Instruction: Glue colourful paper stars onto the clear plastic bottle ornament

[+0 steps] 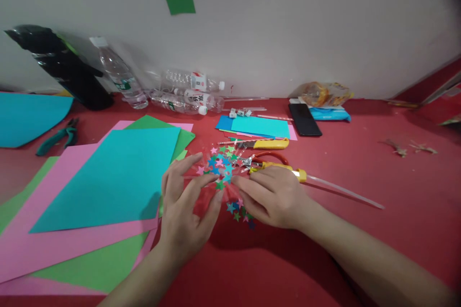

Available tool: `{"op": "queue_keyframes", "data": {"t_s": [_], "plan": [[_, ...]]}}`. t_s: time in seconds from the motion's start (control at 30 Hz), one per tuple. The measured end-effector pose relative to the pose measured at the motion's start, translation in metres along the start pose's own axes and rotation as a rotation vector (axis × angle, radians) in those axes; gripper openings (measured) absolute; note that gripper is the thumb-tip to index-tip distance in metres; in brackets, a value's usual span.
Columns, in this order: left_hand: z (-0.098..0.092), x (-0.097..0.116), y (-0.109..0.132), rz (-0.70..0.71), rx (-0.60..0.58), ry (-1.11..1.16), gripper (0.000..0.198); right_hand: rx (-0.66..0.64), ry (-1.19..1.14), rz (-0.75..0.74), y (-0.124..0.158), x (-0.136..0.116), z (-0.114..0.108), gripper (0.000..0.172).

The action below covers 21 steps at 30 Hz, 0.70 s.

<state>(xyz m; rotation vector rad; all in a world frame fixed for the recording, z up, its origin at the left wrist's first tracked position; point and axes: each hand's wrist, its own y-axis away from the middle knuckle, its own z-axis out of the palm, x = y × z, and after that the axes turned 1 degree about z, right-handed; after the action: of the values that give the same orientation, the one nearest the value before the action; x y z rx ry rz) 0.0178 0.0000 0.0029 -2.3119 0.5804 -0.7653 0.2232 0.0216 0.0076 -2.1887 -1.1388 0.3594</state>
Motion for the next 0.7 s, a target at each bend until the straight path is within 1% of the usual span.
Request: {"op": "queue_keyframes", "data": {"t_s": [0.07,0.13,0.2,0.3,0.37,0.5,0.6,0.7], "plan": [[-0.001,-0.002,-0.001,-0.033,0.027,0.015,0.022,-0.005,-0.022,0.022,0.000,0.001,-0.002,0.016],[-0.001,-0.005,0.000,-0.107,0.072,0.073,0.022,0.025,-0.061,0.088,0.000,0.004,-0.005,0.012],[0.000,-0.010,0.001,-0.209,0.111,0.184,0.023,0.062,-0.115,0.194,-0.001,0.008,-0.007,0.012],[0.003,-0.016,0.002,-0.330,0.111,0.319,0.022,0.060,-0.232,0.357,-0.005,0.014,-0.009,0.019],[0.004,-0.017,0.002,-0.354,0.099,0.337,0.020,0.020,-0.285,0.431,-0.007,0.018,-0.010,0.022],[0.004,-0.017,0.000,-0.345,0.081,0.307,0.016,-0.103,-0.330,0.532,-0.008,0.020,-0.009,0.023],[0.003,-0.018,0.000,-0.343,0.080,0.305,0.016,-0.137,-0.395,0.579,-0.008,0.018,-0.010,0.025],[0.004,-0.019,0.001,-0.373,0.085,0.348,0.017,-0.162,-0.475,0.612,-0.008,0.015,-0.011,0.025]]}}
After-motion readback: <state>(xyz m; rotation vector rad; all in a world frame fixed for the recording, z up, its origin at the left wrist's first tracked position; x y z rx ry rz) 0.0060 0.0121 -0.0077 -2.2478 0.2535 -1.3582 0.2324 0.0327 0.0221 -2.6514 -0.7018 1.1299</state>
